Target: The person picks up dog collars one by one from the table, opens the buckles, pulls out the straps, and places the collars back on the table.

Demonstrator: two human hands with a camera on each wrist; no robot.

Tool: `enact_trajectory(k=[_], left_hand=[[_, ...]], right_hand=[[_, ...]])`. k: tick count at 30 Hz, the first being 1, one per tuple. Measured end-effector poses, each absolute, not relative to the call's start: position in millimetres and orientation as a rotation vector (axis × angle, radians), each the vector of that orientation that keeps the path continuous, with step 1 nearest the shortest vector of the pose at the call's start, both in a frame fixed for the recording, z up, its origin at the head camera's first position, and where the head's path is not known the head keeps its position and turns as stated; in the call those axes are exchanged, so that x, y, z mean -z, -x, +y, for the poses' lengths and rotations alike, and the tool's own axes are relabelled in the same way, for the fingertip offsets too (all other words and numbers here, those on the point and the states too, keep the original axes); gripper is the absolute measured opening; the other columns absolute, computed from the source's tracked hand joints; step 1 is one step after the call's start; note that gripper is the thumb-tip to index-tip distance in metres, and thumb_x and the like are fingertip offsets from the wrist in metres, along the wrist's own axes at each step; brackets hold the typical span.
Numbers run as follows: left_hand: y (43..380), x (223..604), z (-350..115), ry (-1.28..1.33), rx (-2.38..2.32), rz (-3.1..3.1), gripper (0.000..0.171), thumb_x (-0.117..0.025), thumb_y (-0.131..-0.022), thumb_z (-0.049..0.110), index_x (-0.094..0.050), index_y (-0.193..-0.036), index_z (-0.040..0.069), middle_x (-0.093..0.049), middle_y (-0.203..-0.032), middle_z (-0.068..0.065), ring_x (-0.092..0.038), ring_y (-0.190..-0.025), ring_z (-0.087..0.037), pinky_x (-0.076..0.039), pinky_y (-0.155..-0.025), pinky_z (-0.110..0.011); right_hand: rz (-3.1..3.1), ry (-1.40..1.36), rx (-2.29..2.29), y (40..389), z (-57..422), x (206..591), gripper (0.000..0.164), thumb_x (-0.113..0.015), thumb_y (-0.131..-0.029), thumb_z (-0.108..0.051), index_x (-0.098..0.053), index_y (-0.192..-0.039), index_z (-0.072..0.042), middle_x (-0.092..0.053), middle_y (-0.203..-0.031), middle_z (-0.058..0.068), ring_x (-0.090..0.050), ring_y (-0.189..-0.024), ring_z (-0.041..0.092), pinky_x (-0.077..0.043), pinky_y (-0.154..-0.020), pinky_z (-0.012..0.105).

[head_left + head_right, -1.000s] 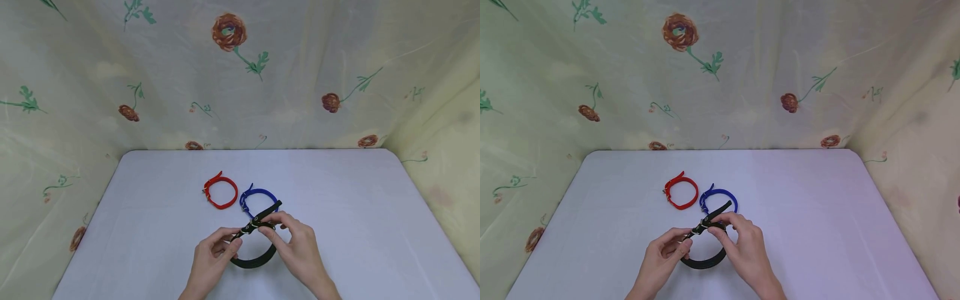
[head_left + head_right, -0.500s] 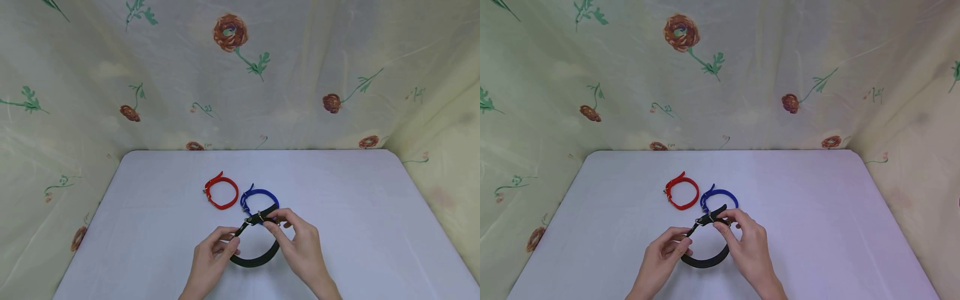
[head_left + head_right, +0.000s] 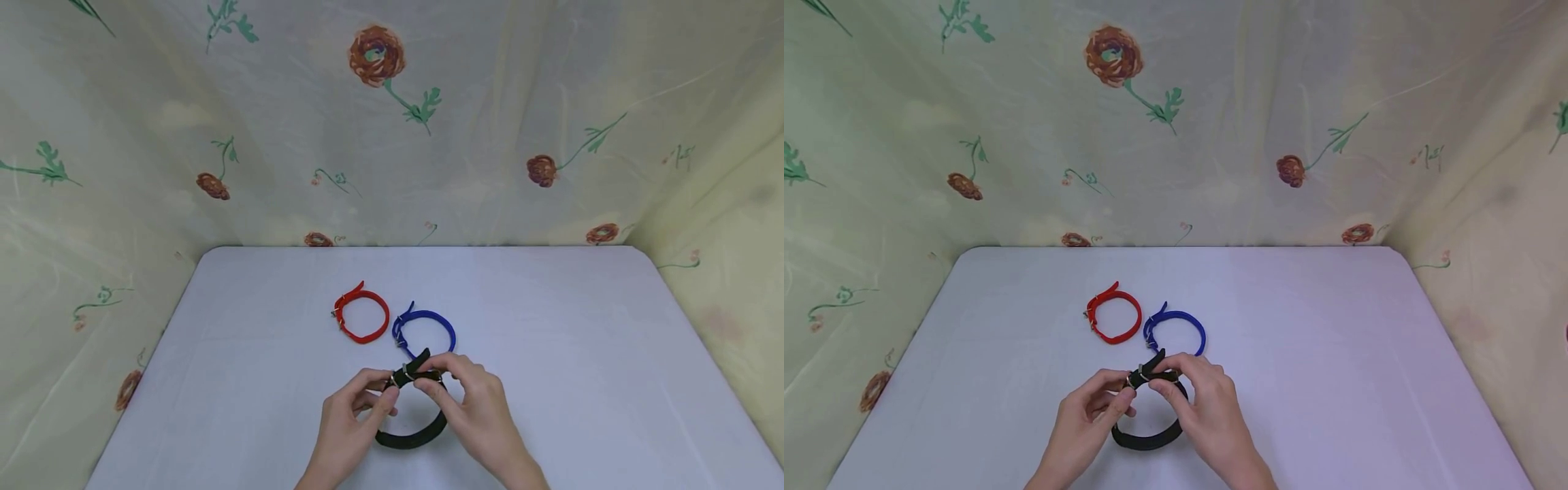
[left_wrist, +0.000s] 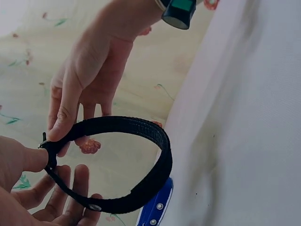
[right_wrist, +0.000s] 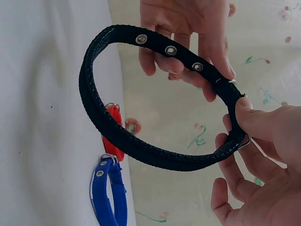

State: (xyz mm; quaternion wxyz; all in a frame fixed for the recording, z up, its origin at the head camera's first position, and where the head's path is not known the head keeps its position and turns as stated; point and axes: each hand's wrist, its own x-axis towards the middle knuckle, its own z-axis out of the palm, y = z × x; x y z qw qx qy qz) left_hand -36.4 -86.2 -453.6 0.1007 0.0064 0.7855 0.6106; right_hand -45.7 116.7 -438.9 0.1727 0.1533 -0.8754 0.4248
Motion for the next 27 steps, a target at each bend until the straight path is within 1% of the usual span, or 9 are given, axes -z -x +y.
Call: enact_trajectory(k=[8, 13, 18, 23, 27], left_hand=[[34.5, 453.8, -87.3, -0.004, -1.816, 2.312, 0.032, -0.071, -0.104, 0.039, -0.073, -0.128, 0.017, -0.076, -0.111, -0.005, -0.078, -0.083, -0.021, -0.061, -0.098, -0.037], [34.7, 453.1, -89.0, -0.015, -1.818, 2.309, 0.032, -0.071, -0.105, 0.038, -0.073, -0.13, 0.018, -0.076, -0.112, -0.008, -0.078, -0.083, -0.021, -0.06, -0.096, -0.031], [34.1, 452.3, -89.2, -0.01, -1.821, 2.288, 0.032, -0.071, -0.105, 0.039, -0.071, -0.131, 0.021, -0.076, -0.113, -0.01, -0.078, -0.083, -0.022, -0.059, -0.091, -0.025], [33.2, 451.8, -87.8, -0.022, -1.833, 2.284, 0.033, -0.07, -0.105, 0.039, -0.071, -0.129, 0.017, -0.074, -0.113, -0.007, -0.077, -0.084, -0.022, -0.059, -0.091, -0.026], [34.0, 452.1, -86.1, -0.022, -1.849, 2.29, 0.03, -0.07, -0.105, 0.039, -0.072, -0.128, 0.018, -0.075, -0.113, -0.006, -0.076, -0.084, -0.021, -0.059, -0.091, -0.026]], right_hand=[[-2.496, -0.408, -1.189, 46.5, 118.6, 437.7, 0.024, -0.088, -0.088, -0.015, -0.076, -0.106, -0.026, -0.078, -0.097, -0.019, -0.07, -0.09, 0.001, -0.055, -0.082, 0.029], [-2.509, -0.325, -1.197, 48.0, 121.4, 432.8, 0.024, -0.088, -0.088, -0.015, -0.076, -0.106, -0.026, -0.079, -0.097, -0.02, -0.069, -0.09, 0.0, -0.055, -0.083, 0.027], [-2.525, -0.325, -1.197, 47.6, 121.6, 431.8, 0.023, -0.087, -0.089, -0.016, -0.076, -0.106, -0.026, -0.078, -0.097, -0.02, -0.069, -0.09, 0.0, -0.055, -0.083, 0.028], [-2.5, -0.397, -1.197, 45.8, 120.7, 434.1, 0.026, -0.089, -0.087, -0.013, -0.076, -0.107, -0.025, -0.078, -0.098, -0.019, -0.07, -0.091, 0.001, -0.055, -0.083, 0.029], [-2.512, -0.465, -1.193, 44.5, 120.2, 435.1, 0.026, -0.089, -0.086, -0.014, -0.077, -0.107, -0.025, -0.077, -0.098, -0.019, -0.071, -0.093, 0.002, -0.055, -0.082, 0.029]])
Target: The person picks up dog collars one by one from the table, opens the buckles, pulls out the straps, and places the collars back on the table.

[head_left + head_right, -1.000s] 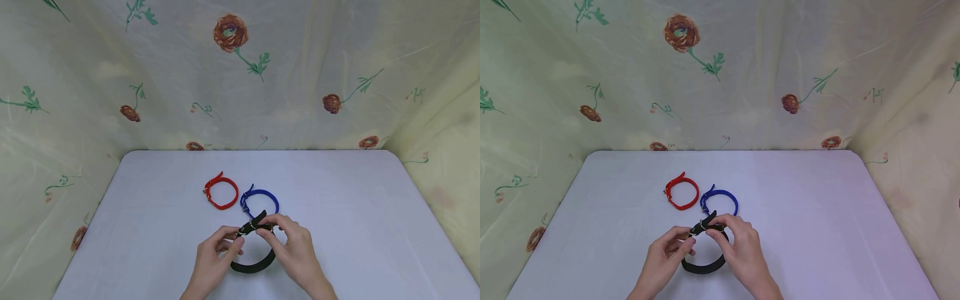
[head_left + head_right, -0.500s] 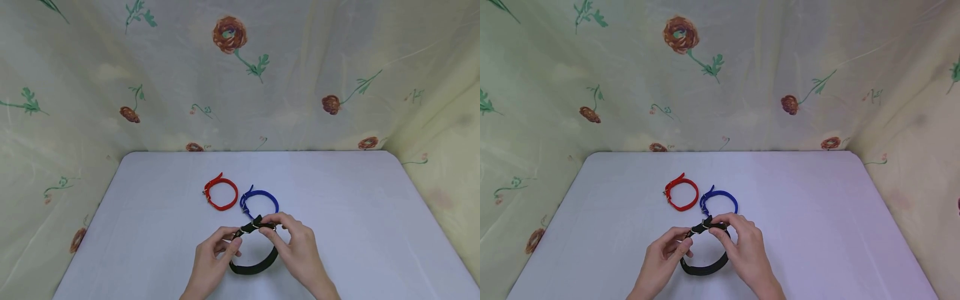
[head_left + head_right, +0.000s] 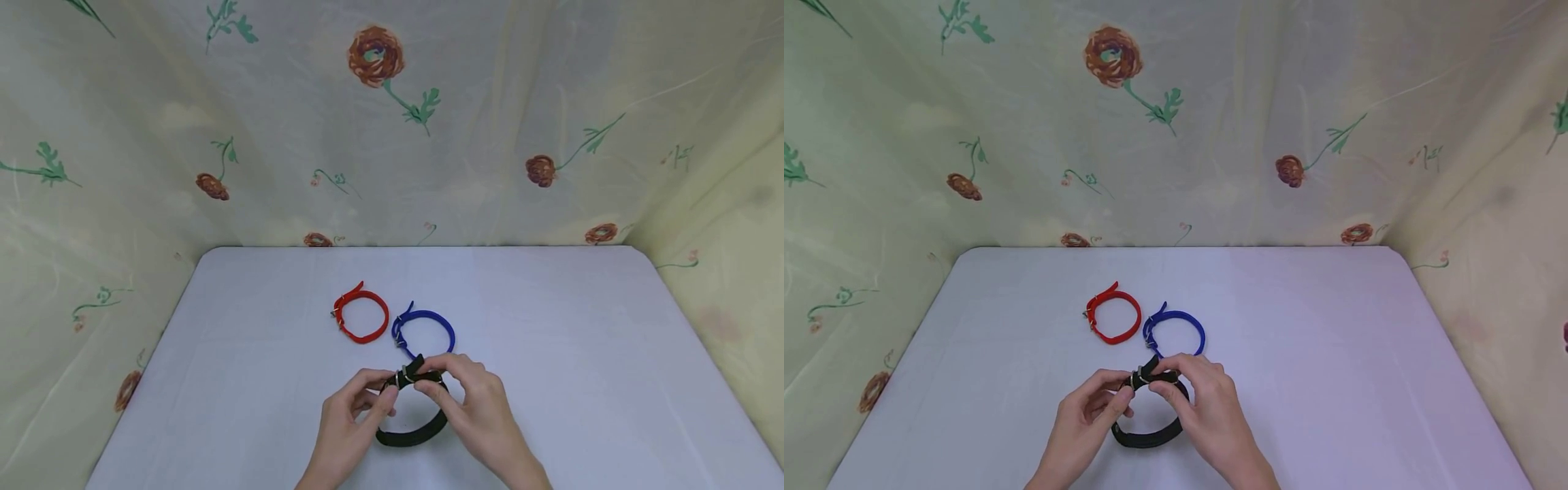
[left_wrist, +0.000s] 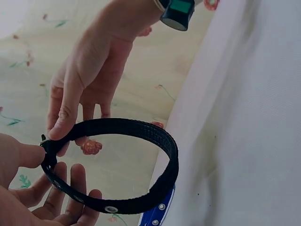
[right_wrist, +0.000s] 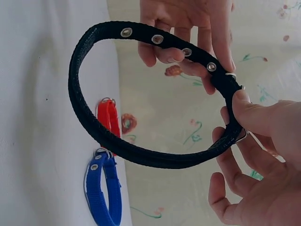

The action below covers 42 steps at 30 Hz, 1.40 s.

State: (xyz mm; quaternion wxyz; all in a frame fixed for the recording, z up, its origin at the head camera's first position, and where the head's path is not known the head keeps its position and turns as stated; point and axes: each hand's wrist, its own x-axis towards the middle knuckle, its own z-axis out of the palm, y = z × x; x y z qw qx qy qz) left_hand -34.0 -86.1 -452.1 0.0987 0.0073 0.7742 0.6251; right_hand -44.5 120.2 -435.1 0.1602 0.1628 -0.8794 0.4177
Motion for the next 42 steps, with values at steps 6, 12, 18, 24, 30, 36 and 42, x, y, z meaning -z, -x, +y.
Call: enact_trajectory(k=[6, 12, 18, 24, 30, 36, 42], left_hand=[[34.0, 451.0, -85.0, 0.007, -1.832, 2.322, 0.031, -0.073, -0.103, 0.04, -0.075, -0.126, 0.019, -0.075, -0.107, -0.004, -0.063, -0.081, -0.01, -0.053, -0.078, -0.024], [32.9, 448.1, -86.0, 0.059, -1.817, 2.337, 0.03, -0.073, -0.102, 0.043, -0.077, -0.123, 0.021, -0.071, -0.101, -0.002, -0.059, -0.084, -0.01, -0.049, -0.074, -0.024], [32.5, 449.2, -86.6, 0.046, -1.827, 2.331, 0.029, -0.074, -0.103, 0.041, -0.075, -0.124, 0.021, -0.072, -0.102, -0.003, -0.062, -0.08, -0.01, -0.054, -0.078, -0.023], [33.2, 450.7, -84.4, 0.037, -1.86, 2.305, 0.032, -0.074, -0.102, 0.04, -0.074, -0.126, 0.02, -0.075, -0.109, -0.006, -0.065, -0.085, -0.01, -0.056, -0.081, -0.023], [32.5, 450.6, -84.0, 0.031, -1.859, 2.29, 0.034, -0.075, -0.102, 0.041, -0.075, -0.129, 0.02, -0.077, -0.119, -0.004, -0.064, -0.095, -0.013, -0.053, -0.082, -0.02], [32.7, 450.9, -87.5, 0.058, -1.84, 2.347, 0.032, -0.074, -0.102, 0.04, -0.077, -0.126, 0.018, -0.078, -0.115, -0.003, -0.062, -0.09, -0.011, -0.052, -0.08, -0.021], [34.0, 451.6, -91.8, 0.094, -1.801, 2.348, 0.031, -0.074, -0.102, 0.042, -0.076, -0.123, 0.02, -0.072, -0.098, -0.004, -0.058, -0.08, -0.009, -0.048, -0.074, -0.023]], right_hand=[[-2.533, -0.48, -1.209, 44.3, 121.2, 433.8, 0.027, -0.088, -0.087, -0.015, -0.077, -0.107, -0.028, -0.077, -0.099, -0.021, -0.072, -0.094, 0.001, -0.055, -0.083, 0.029], [-2.507, -0.449, -1.222, 45.1, 123.3, 432.9, 0.027, -0.087, -0.089, -0.015, -0.077, -0.111, -0.029, -0.078, -0.102, -0.022, -0.071, -0.096, 0.001, -0.057, -0.087, 0.029], [-2.514, -0.44, -1.232, 44.9, 123.6, 432.1, 0.027, -0.086, -0.09, -0.015, -0.077, -0.112, -0.029, -0.078, -0.103, -0.022, -0.071, -0.098, 0.001, -0.058, -0.088, 0.03], [-2.495, -0.529, -1.252, 44.6, 122.6, 433.3, 0.03, -0.087, -0.087, -0.013, -0.078, -0.111, -0.028, -0.078, -0.104, -0.021, -0.073, -0.099, 0.002, -0.054, -0.086, 0.029], [-2.483, -0.577, -1.235, 44.0, 122.8, 432.9, 0.03, -0.087, -0.087, -0.013, -0.078, -0.111, -0.028, -0.079, -0.103, -0.019, -0.073, -0.096, 0.003, -0.054, -0.083, 0.029], [-2.484, -0.459, -1.219, 45.3, 125.1, 430.7, 0.029, -0.087, -0.089, -0.013, -0.078, -0.112, -0.028, -0.079, -0.103, -0.02, -0.072, -0.096, 0.002, -0.059, -0.085, 0.028], [-2.445, -0.402, -1.229, 48.0, 128.0, 430.7, 0.028, -0.085, -0.091, -0.01, -0.076, -0.112, -0.025, -0.08, -0.103, -0.017, -0.071, -0.09, 0.001, -0.056, -0.083, 0.018]])
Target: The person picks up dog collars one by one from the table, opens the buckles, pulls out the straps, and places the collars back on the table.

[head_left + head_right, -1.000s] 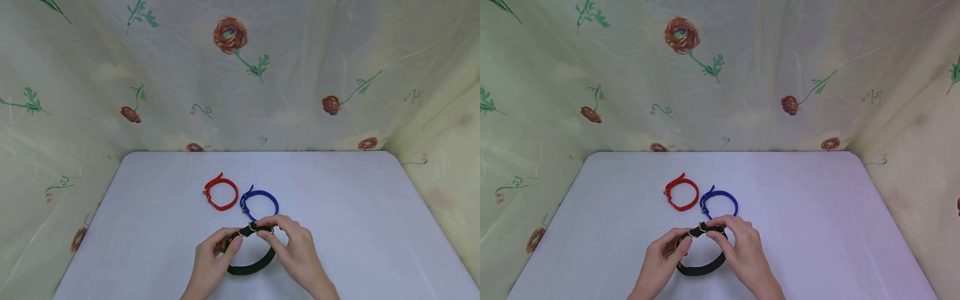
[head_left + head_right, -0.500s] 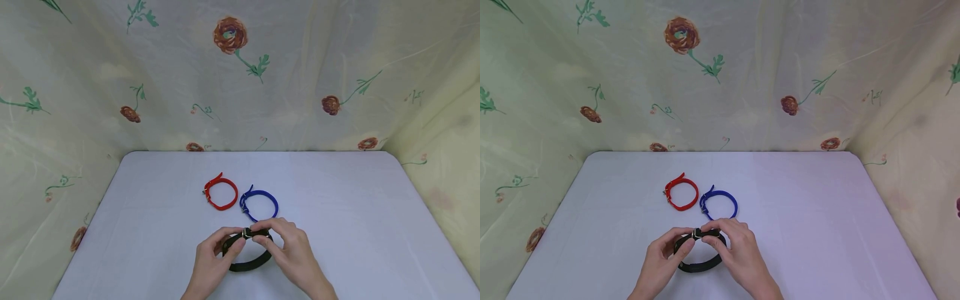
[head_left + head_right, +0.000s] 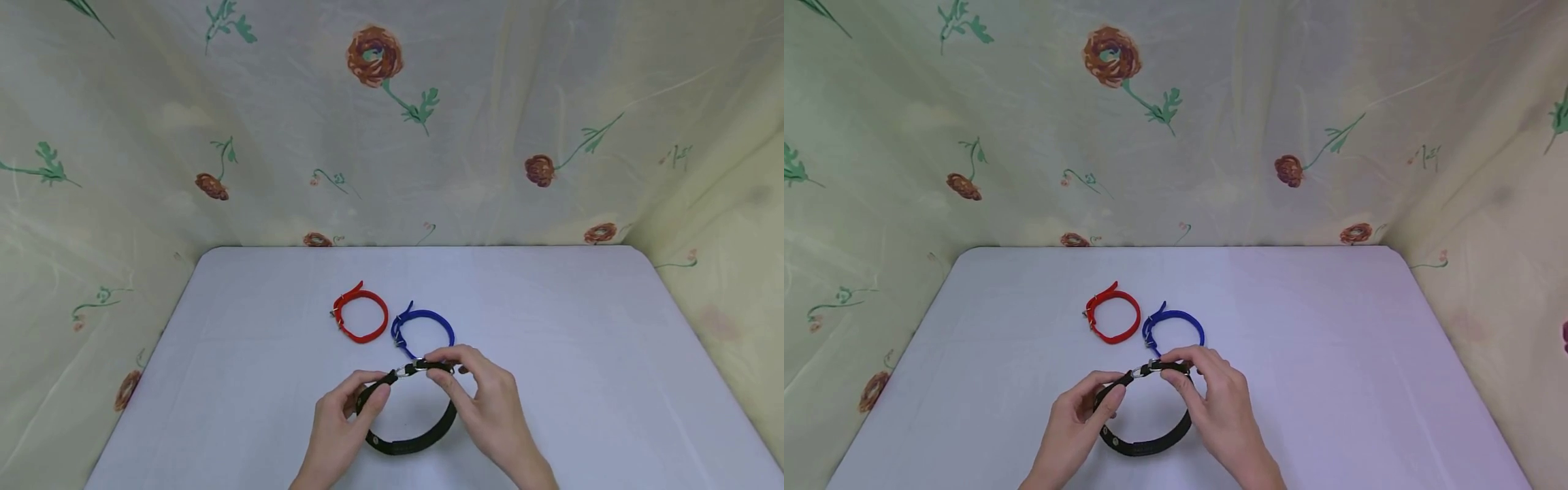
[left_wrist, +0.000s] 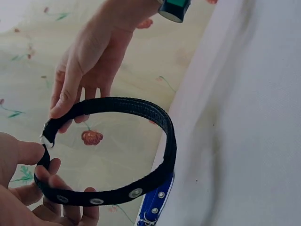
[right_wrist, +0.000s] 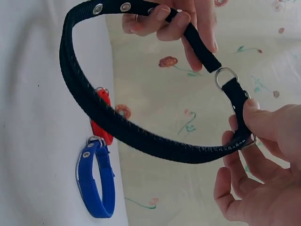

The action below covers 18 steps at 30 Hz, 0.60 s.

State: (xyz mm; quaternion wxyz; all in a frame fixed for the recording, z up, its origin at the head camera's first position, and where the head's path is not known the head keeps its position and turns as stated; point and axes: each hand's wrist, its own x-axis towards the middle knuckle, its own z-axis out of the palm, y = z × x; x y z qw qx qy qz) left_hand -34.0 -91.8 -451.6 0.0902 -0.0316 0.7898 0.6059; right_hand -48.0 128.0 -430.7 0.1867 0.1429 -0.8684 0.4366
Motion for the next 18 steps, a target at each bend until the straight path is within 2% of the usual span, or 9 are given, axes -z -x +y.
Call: enact_trajectory(k=[3, 6, 13, 16, 18], left_hand=[[34.7, 451.7, -95.2, 0.112, -1.814, 2.328, 0.034, -0.072, -0.104, 0.042, -0.073, -0.125, 0.016, -0.071, -0.099, -0.008, -0.061, -0.081, -0.011, -0.051, -0.076, -0.023], [35.8, 451.7, -100.6, 0.156, -1.865, 2.271, 0.036, -0.07, -0.105, 0.041, -0.069, -0.128, 0.012, -0.071, -0.102, -0.013, -0.067, -0.085, -0.017, -0.055, -0.079, -0.022], [42.5, 449.6, -115.8, 0.256, -1.967, 2.188, 0.034, -0.063, -0.111, 0.032, -0.056, -0.132, 0.006, -0.075, -0.111, -0.018, -0.074, -0.091, -0.021, -0.058, -0.092, -0.024], [46.9, 449.5, -125.2, 0.277, -1.999, 2.192, 0.033, -0.058, -0.113, 0.03, -0.054, -0.137, 0.007, -0.078, -0.12, -0.019, -0.078, -0.093, -0.02, -0.058, -0.103, -0.032], [50.4, 449.7, -132.8, 0.31, -2.016, 2.195, 0.033, -0.057, -0.113, 0.03, -0.055, -0.142, 0.012, -0.079, -0.125, -0.018, -0.08, -0.095, -0.019, -0.056, -0.107, -0.036]], right_hand=[[-2.429, -0.361, -1.221, 49.5, 131.1, 430.0, 0.025, -0.083, -0.094, -0.009, -0.075, -0.114, -0.022, -0.08, -0.102, -0.014, -0.07, -0.088, 0.001, -0.054, -0.081, 0.016], [-2.459, -0.342, -1.205, 50.0, 135.5, 428.7, 0.023, -0.078, -0.099, -0.01, -0.072, -0.119, -0.018, -0.081, -0.103, -0.011, -0.069, -0.088, 0.002, -0.055, -0.08, 0.02], [-2.668, -0.189, -1.318, 50.0, 150.5, 422.5, 0.022, -0.062, -0.108, -0.013, -0.07, -0.127, -0.023, -0.081, -0.103, -0.008, -0.065, -0.084, 0.001, -0.05, -0.072, 0.023], [-2.74, -0.113, -1.353, 53.0, 159.8, 420.1, 0.025, -0.056, -0.11, -0.015, -0.07, -0.129, -0.026, -0.082, -0.106, -0.009, -0.066, -0.083, 0.003, -0.048, -0.071, 0.023], [-2.771, -0.054, -1.364, 56.1, 167.2, 418.8, 0.027, -0.053, -0.112, -0.017, -0.07, -0.13, -0.029, -0.082, -0.109, -0.008, -0.065, -0.082, 0.004, -0.048, -0.07, 0.024]])
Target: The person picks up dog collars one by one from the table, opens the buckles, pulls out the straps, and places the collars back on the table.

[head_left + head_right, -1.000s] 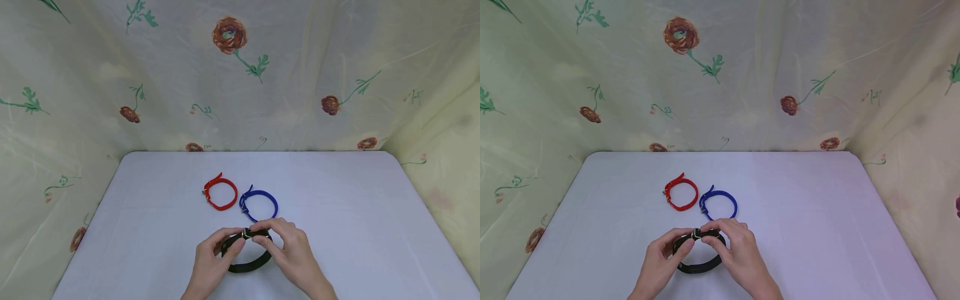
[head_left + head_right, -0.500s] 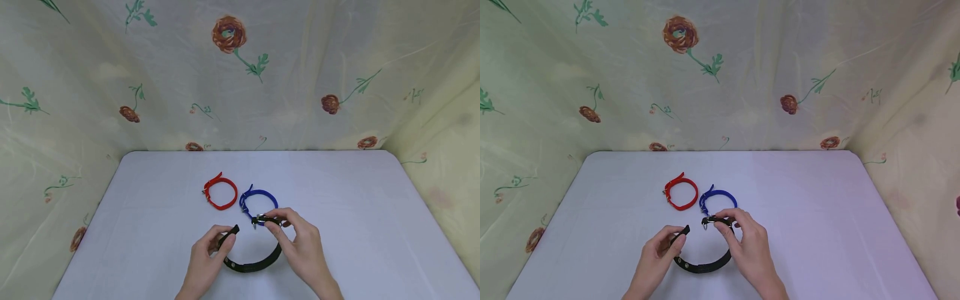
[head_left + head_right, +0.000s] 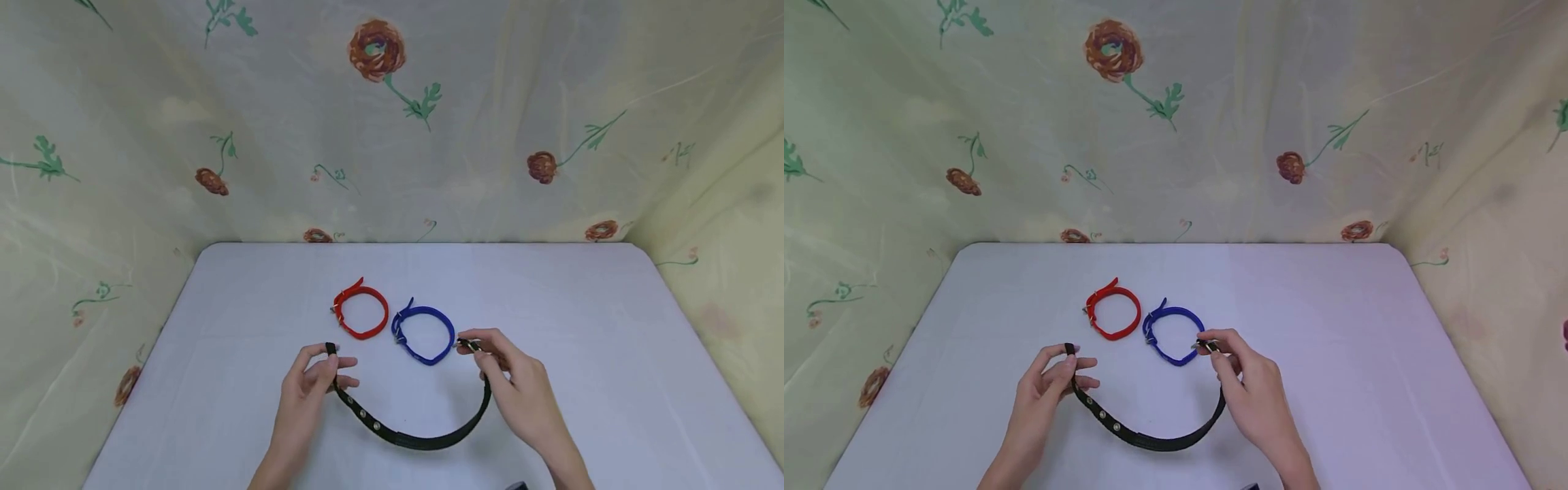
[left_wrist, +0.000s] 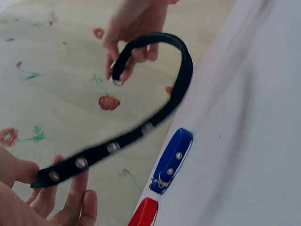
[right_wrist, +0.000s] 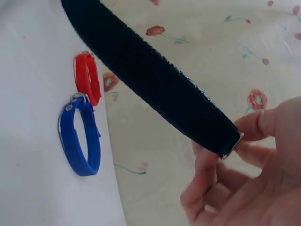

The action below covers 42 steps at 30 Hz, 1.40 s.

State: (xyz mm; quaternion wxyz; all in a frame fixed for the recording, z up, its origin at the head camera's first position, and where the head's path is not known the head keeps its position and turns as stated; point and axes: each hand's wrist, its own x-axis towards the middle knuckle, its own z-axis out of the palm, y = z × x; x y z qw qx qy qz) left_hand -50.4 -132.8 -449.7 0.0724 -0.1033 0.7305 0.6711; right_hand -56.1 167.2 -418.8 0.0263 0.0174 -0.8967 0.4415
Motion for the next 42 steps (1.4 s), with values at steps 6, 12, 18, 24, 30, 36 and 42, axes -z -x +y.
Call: enact_trajectory(k=[6, 12, 18, 24, 30, 36, 42], left_hand=[[62.7, 453.5, -158.5, 0.436, -2.192, 2.079, 0.034, -0.06, -0.112, 0.034, -0.052, -0.141, 0.017, -0.079, -0.132, -0.011, -0.082, -0.097, -0.015, -0.059, -0.102, -0.027], [69.5, 458.4, -182.0, 0.458, -2.293, 2.057, 0.028, -0.053, -0.115, 0.033, -0.044, -0.128, 0.01, -0.079, -0.131, -0.004, -0.082, -0.1, -0.013, -0.062, -0.096, -0.025], [72.9, 466.3, -194.0, 0.437, -2.183, 2.167, 0.026, -0.05, -0.116, 0.033, -0.044, -0.122, 0.01, -0.079, -0.129, -0.009, -0.083, -0.102, -0.014, -0.061, -0.097, -0.026], [81.9, 468.5, -211.2, 0.434, -1.848, 2.393, 0.026, -0.05, -0.114, 0.023, -0.055, -0.134, 0.006, -0.084, -0.113, -0.014, -0.083, -0.104, -0.017, -0.052, -0.111, -0.035], [86.8, 469.2, -224.1, 0.33, -1.52, 2.506, 0.029, -0.058, -0.112, 0.027, -0.066, -0.133, 0.008, -0.085, -0.1, -0.01, -0.08, -0.114, -0.027, -0.038, -0.101, -0.038], [87.3, 477.8, -232.5, 0.185, -1.248, 2.564, 0.03, -0.065, -0.109, 0.031, -0.072, -0.126, 0.008, -0.084, -0.085, -0.002, -0.076, -0.103, -0.02, -0.047, -0.095, -0.035], [86.1, 490.1, -234.9, 0.101, -1.151, 2.579, 0.021, -0.068, -0.106, 0.025, -0.074, -0.118, 0.008, -0.084, -0.086, 0.003, -0.07, -0.07, -0.009, -0.051, -0.09, -0.034]], right_hand=[[-2.737, 0.213, -1.484, 64.7, 192.8, 417.4, 0.035, -0.053, -0.114, -0.024, -0.061, -0.147, -0.032, -0.067, -0.13, 0.007, -0.065, -0.073, 0.001, -0.042, -0.065, 0.025], [-2.515, 0.388, -1.649, 73.0, 215.1, 426.4, 0.047, -0.057, -0.113, -0.02, -0.045, -0.158, -0.021, -0.059, -0.109, 0.003, -0.07, -0.075, 0.003, -0.057, -0.073, 0.021], [-2.475, 0.56, -1.547, 82.1, 222.6, 440.6, 0.048, -0.074, -0.104, -0.033, -0.06, -0.146, -0.017, -0.062, -0.099, -0.004, -0.071, -0.066, -0.002, -0.053, -0.072, 0.015], [-2.721, 0.612, -1.055, 91.2, 226.6, 454.4, 0.052, -0.082, -0.089, -0.063, -0.079, -0.109, -0.015, -0.079, -0.08, 0.0, -0.06, -0.066, 0.009, -0.041, -0.061, 0.026], [-2.983, 0.598, -0.899, 94.9, 230.3, 465.8, 0.06, -0.076, -0.089, -0.07, -0.079, -0.106, -0.012, -0.067, -0.077, 0.004, -0.052, -0.065, 0.02, -0.035, -0.053, 0.031], [-3.142, 0.541, -0.869, 94.3, 234.6, 478.4, 0.06, -0.076, -0.089, -0.068, -0.076, -0.105, -0.01, -0.065, -0.075, 0.003, -0.054, -0.066, 0.02, -0.038, -0.053, 0.031], [-3.232, 0.499, -0.808, 90.3, 235.4, 488.8, 0.059, -0.078, -0.089, -0.065, -0.075, -0.102, -0.008, -0.066, -0.073, 0.005, -0.055, -0.066, 0.021, -0.038, -0.054, 0.032]])
